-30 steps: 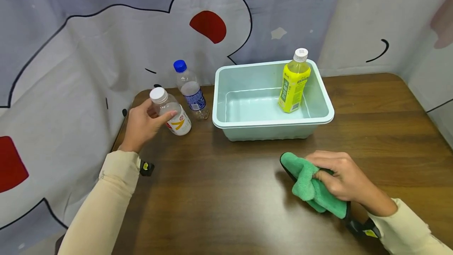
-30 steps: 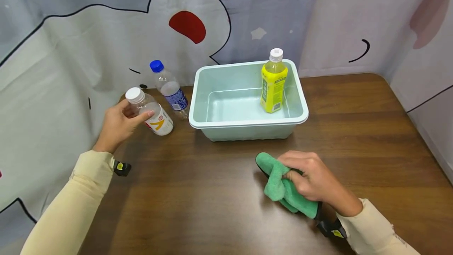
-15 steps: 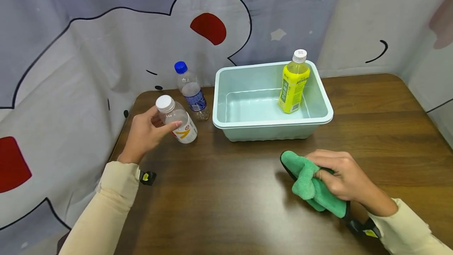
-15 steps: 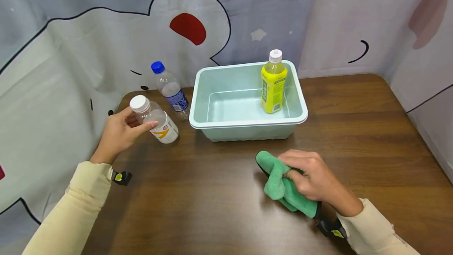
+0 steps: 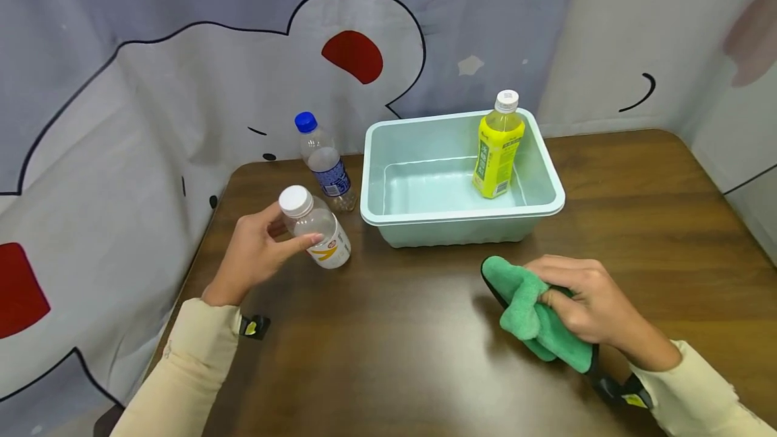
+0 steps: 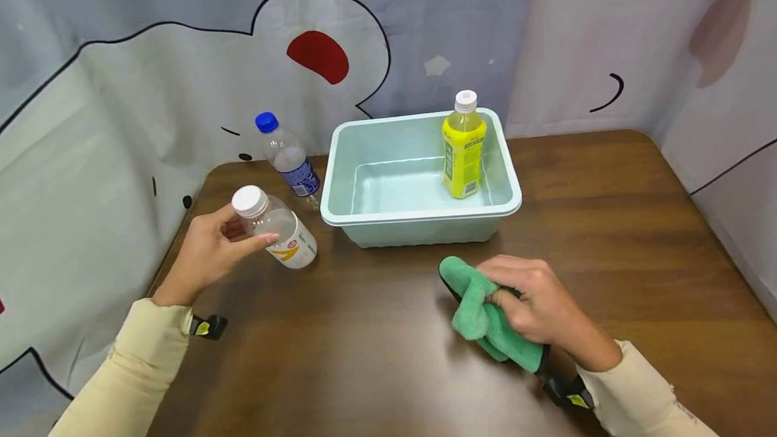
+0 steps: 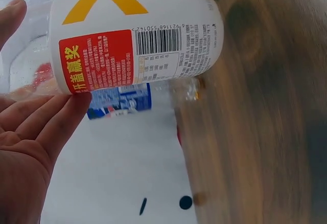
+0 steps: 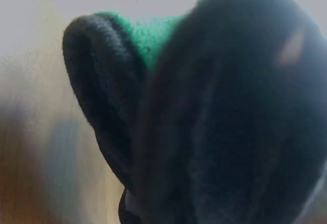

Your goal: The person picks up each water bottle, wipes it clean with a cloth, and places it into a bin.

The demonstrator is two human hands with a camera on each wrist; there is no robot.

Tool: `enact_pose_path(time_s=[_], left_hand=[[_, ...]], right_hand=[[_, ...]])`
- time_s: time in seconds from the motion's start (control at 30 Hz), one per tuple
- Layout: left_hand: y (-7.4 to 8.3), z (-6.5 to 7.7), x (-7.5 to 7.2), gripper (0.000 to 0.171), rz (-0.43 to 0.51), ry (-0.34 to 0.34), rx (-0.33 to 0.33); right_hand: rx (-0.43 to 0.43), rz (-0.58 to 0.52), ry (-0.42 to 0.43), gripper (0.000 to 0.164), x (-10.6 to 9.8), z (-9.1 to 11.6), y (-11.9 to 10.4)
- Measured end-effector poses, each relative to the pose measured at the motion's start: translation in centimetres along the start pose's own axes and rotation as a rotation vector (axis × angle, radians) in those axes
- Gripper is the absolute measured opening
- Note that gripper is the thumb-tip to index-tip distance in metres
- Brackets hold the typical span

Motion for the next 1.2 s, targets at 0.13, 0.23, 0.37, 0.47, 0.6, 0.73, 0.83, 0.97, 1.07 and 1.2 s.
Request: enact_pose_path(time_s=[0.13,0.23,0.37,0.47,0.6,0.73,0.83,0.97,1.07,1.2], left_hand=[[0.8,0.3,0.7,0.048,0.014,-0.014,0.014],[1.4,0.5,1.2,0.048,0.039,-0.034,0.016],[2.1,0.7,1.9,0.05,0.077,-0.064,0.034],[2.5,0.8,2.5,0.052,0.094,-0.08,0.053],[3.3,0.7,3.2,0.052,0.134,-0.096,0.078],[4.3,0.6,4.0,0.052,0.17,-0.113,0.113],[4.8,0.5,4.6,0.052,0.184,-0.13,0.13],[5.5,0.1,5.5,0.053,0.21,-0.151,0.148],[6.0,-0.2,6.3,0.054,0.225,-0.165,0.172],[6.7,-0.7,7.4,0.053,0.257,-0.19,0.202]], right_hand=[[0.004,-0.004,0.015,0.051,-0.1,0.1,-0.1],[0.003,-0.006,0.02,0.051,-0.2,0.1,-0.2],[0.0,-0.009,0.029,0.05,-0.3,-0.1,-0.3],[-0.005,-0.015,0.039,0.05,-0.4,-0.2,-0.5],[-0.006,-0.024,0.05,0.049,-0.4,-0.4,-0.6],[-0.005,-0.036,0.055,0.048,-0.5,-0.5,-0.7],[-0.009,-0.048,0.061,0.048,-0.5,-0.6,-0.8],[-0.016,-0.057,0.072,0.048,-0.6,-0.7,-0.8],[-0.016,-0.063,0.077,0.047,-0.7,-0.7,-0.8],[-0.013,-0.077,0.082,0.047,-0.8,-0.7,-0.8]])
Point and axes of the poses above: each hand's wrist, its own z-axis away from the middle knuckle, its own x-axis out of the palm, y = z × x, the point moved 4 cm from there along -z, towards the middle knuckle, and after that the axes turned 13 degrees about x, right-handed, at the moved point
